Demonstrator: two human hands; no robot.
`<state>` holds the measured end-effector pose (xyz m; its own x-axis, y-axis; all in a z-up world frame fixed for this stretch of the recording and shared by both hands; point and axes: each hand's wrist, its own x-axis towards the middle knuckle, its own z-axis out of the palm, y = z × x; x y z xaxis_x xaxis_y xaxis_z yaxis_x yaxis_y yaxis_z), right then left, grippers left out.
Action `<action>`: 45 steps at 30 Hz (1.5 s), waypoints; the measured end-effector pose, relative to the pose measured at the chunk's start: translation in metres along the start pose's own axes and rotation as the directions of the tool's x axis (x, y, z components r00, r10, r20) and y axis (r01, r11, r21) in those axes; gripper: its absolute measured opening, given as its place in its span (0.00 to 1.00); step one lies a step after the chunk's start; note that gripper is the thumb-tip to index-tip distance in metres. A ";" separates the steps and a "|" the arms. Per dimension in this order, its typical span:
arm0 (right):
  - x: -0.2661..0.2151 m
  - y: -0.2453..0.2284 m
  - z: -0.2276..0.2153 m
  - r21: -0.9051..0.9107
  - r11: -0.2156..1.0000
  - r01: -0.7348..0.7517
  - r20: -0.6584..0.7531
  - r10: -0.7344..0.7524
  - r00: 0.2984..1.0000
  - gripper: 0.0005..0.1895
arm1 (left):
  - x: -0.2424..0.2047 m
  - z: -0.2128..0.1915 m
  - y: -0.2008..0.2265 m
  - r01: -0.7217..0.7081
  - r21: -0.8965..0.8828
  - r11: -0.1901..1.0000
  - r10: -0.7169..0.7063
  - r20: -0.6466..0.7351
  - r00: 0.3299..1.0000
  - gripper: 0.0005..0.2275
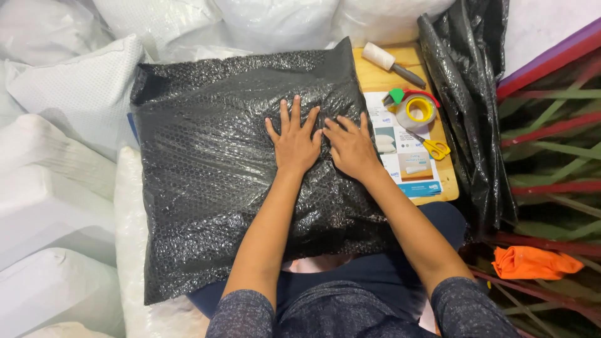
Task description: Wrapping a pillow in black bubble wrap and securing it with tape.
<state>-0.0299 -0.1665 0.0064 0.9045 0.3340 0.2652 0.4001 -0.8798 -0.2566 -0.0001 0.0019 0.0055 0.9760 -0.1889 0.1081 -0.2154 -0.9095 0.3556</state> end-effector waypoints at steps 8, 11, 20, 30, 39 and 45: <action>-0.005 0.008 0.009 0.104 0.994 0.023 -0.153 -0.007 0.988 0.19 | 0.009 0.006 -0.019 -0.008 -0.260 0.966 0.009 0.003 1.000 0.30; -0.010 0.004 0.017 0.036 0.997 0.072 -0.109 -0.068 0.992 0.20 | 0.005 0.010 -0.027 -0.003 -0.524 0.851 -0.019 -0.036 0.999 0.30; -0.004 0.022 0.009 0.305 0.952 0.010 0.062 -0.031 0.998 0.25 | 0.020 -0.043 -0.035 -0.071 -0.997 0.036 -0.426 -0.080 0.901 0.20; -0.151 0.079 -0.026 0.625 0.686 -0.374 0.012 0.470 0.883 0.24 | -0.152 -0.186 -0.171 0.249 -0.528 0.812 -0.461 -0.318 0.829 0.14; -0.175 -0.003 -0.008 0.550 0.565 -0.615 0.297 0.556 0.776 0.49 | -0.214 -0.180 -0.186 0.777 -0.371 0.509 -0.690 0.364 0.626 0.33; -0.144 0.001 0.008 0.716 0.489 -0.498 0.098 0.637 0.765 0.46 | -0.185 -0.161 -0.202 0.645 -0.482 0.593 -0.648 0.191 0.737 0.31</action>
<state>-0.1592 -0.2125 -0.0395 0.9611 -0.2713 -0.0517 -0.1496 -0.3541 -0.9232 -0.1422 0.2799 0.0630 0.8653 0.3793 -0.3277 0.4871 -0.4822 0.7281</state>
